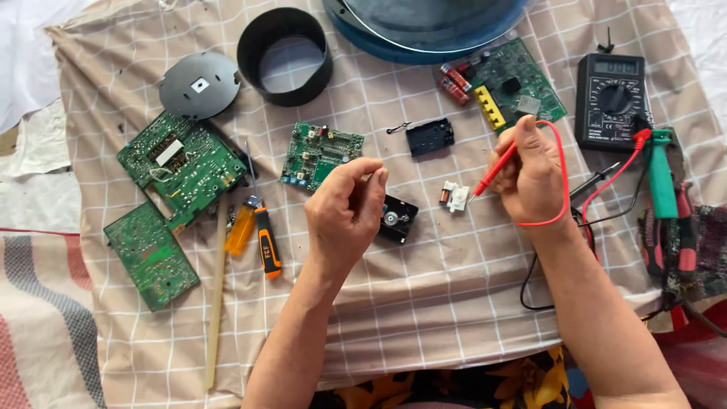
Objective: The person disassembles a small black electronic component, removes a white connector, and uses a multimeter to test the connector's terminals. They also use a screwdriver to manipulate parts inside the component housing.
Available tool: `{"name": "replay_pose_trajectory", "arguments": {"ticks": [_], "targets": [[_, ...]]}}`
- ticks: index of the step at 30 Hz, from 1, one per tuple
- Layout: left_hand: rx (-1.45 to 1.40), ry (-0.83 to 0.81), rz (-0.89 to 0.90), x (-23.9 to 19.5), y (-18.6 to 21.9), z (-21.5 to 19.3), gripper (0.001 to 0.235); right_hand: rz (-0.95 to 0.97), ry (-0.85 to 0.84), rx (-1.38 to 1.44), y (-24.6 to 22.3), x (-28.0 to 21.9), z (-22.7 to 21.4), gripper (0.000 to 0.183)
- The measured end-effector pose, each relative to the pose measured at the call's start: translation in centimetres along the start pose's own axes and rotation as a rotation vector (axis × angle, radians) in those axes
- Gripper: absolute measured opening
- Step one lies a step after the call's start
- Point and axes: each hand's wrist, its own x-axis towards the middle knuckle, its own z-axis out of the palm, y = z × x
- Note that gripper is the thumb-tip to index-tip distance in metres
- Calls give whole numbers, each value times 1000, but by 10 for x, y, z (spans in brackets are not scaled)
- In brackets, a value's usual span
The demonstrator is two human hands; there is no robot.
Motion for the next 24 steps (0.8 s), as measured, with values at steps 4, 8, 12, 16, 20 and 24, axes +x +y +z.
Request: {"name": "replay_pose_trajectory", "arguments": {"ticks": [4,8,12,16,20,24], "targets": [[-24,4,-23,-3,-1,3,7,6,-9,13,1,3,-2,50],[-19,-30,-43,-9,-2,8,7,4,-38,30,0,1,-1,48],[48,-107,-62,-7,4,7,6,-5,-46,41,1,0,-1,48],[128,-190,-79,-5,5,-3,9,-28,-37,9,0,0,-3,50],[262,-505,-250,4,19,-23,40,-13,6,11,-2,1,-4,51],[333,-417,-116,-15,-3,-7,45,-92,103,-80,0,0,-1,49]]}}
